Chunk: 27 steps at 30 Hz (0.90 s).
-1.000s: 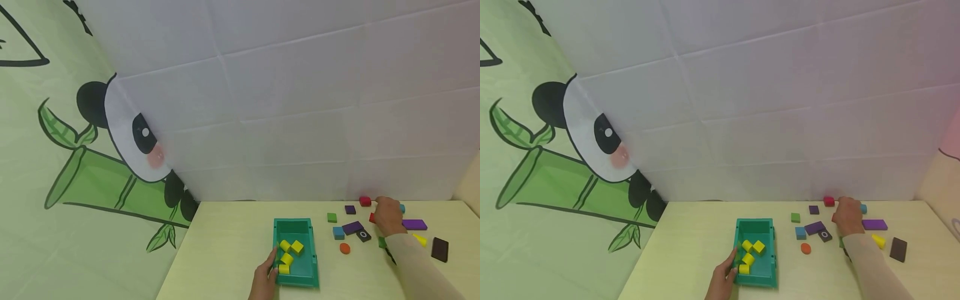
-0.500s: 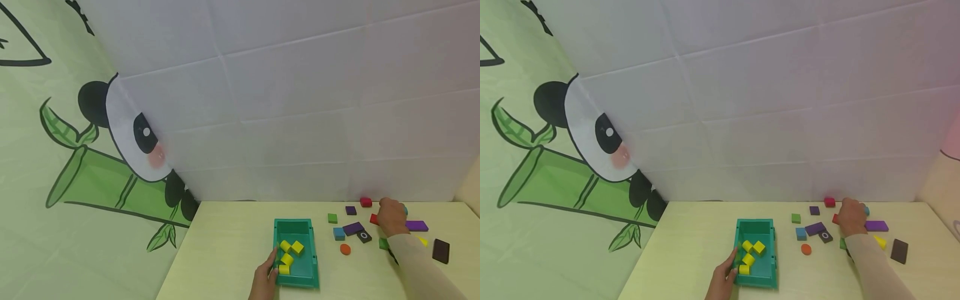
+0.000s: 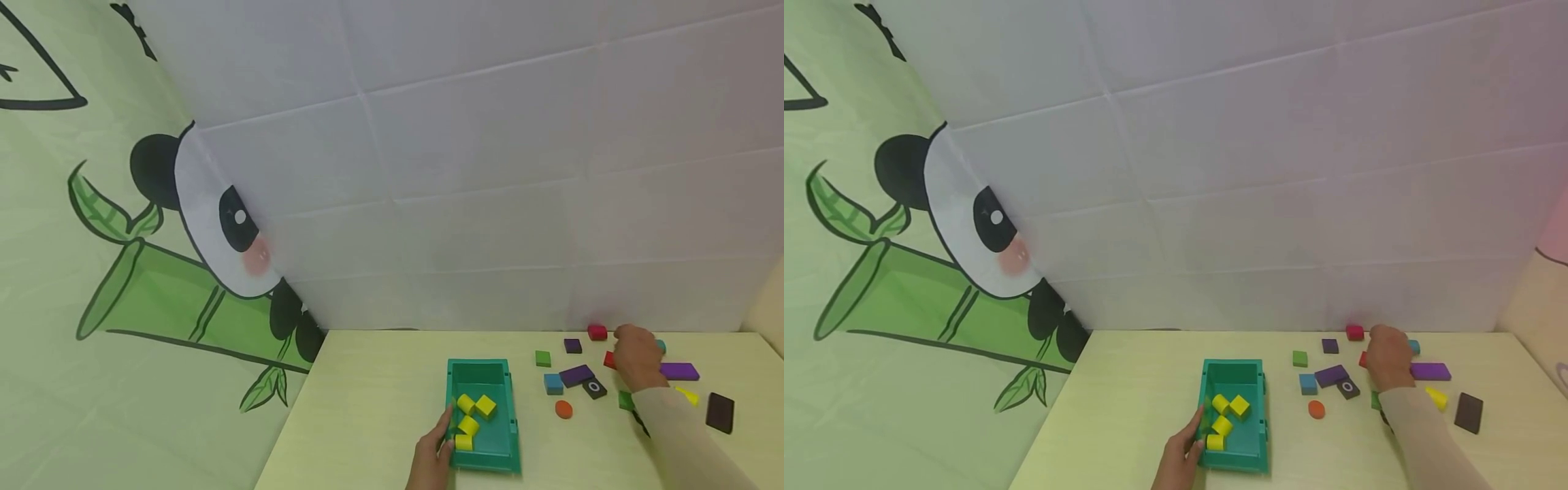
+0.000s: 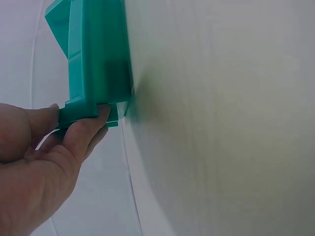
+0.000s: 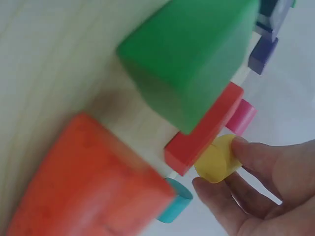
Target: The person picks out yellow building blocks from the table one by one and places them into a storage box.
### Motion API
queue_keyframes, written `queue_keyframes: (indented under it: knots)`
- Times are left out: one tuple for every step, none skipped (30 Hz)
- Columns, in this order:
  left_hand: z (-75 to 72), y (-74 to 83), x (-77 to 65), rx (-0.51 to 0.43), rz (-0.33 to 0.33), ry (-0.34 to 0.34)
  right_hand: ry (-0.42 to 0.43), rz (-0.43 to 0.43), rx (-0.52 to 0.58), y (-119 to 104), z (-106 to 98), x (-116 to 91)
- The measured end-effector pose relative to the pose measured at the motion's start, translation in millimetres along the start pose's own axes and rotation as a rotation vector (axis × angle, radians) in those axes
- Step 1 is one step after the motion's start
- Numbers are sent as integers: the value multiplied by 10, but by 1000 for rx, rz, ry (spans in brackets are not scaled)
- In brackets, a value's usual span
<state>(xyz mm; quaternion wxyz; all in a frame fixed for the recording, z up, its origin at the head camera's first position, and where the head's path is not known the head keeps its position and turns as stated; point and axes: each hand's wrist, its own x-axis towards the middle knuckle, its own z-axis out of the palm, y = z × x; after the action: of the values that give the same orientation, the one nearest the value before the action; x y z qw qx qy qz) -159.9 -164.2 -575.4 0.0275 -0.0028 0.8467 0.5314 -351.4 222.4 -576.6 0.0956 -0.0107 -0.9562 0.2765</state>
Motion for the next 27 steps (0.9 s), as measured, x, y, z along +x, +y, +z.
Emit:
queue_keyframes:
  knots:
    - [1, -2, -1, 1, 1, -1, 14, -15, 11, -8, 2, -3]
    - [2, -3, -2, 3, 2, -2, 24, -29, 21, -19, 4, -7]
    - [3, -6, 0, 4, 0, -2, 30, -40, 34, -33, 1, -11]
    - [3, -7, 1, 3, -2, -5, 48, -57, 42, -46, 1, -14]
    - [2, -6, 1, 2, -6, -7, 63, -70, 52, -63, -1, -19]
    - [1, -6, 2, 0, -8, -9, 74, -84, 59, -80, -8, -21]
    - [-1, -4, 3, 0, -10, -11, 86, -99, 67, -100, -12, -26]
    - [-3, -5, 3, 0, -3, -13, 96, -113, 73, -120, -20, -30]
    - [-6, -6, 3, 1, -1, -13, 114, -130, 82, -142, -26, -35]
    - [-8, -5, 3, 3, 4, -14, 129, -142, 89, -164, -30, -40]
    - [-9, -5, 3, 6, 9, -13, 137, -152, 97, -190, -39, -47]
    - [-10, -5, 1, 9, 15, -12, 142, -156, 101, -216, -46, -53]
    - [-11, -5, 1, 11, 22, -12, 146, -157, 110, -244, -50, -60]
    - [-12, -3, 0, 13, 26, -10, 146, -155, 118, -274, -57, -67]
    - [-13, 1, -2, 13, 25, -9, 146, -151, 127, -306, -61, -75]
    - [-12, 4, -4, 12, 27, -9, 143, -147, 127, -336, -67, -81]
    - [-11, 5, -7, 11, 28, -9, 136, -140, 130, -370, -72, -89]
    - [-11, 6, -9, 10, 28, -8, 131, -137, 133, -398, -76, -95]
    - [-10, 6, -11, 10, 28, -7, 134, -143, 141, -424, -79, -102]
    - [-10, 8, -11, 9, 25, -6, 138, -148, 149, -451, -84, -109]
    - [-9, 9, -12, 9, 23, -6, 141, -154, 157, -475, -88, -118]
    - [-8, 9, -12, 8, 21, -5, 144, -159, 166, -498, -91, -128]
    - [-8, 11, -12, 8, 20, -5, 145, -162, 176, -519, -92, -140]
    - [-7, 12, -13, 7, 18, -5, 151, -172, 182, -537, -93, -152]
    - [-7, 14, -10, 5, 16, -6, 151, -174, 189, -558, -95, -163]
    - [-7, 17, -7, 3, 14, -7, 141, -167, 194, -581, -95, -176]
    - [-6, 16, -5, 2, 12, -6, 134, -165, 197, -603, -94, -189]
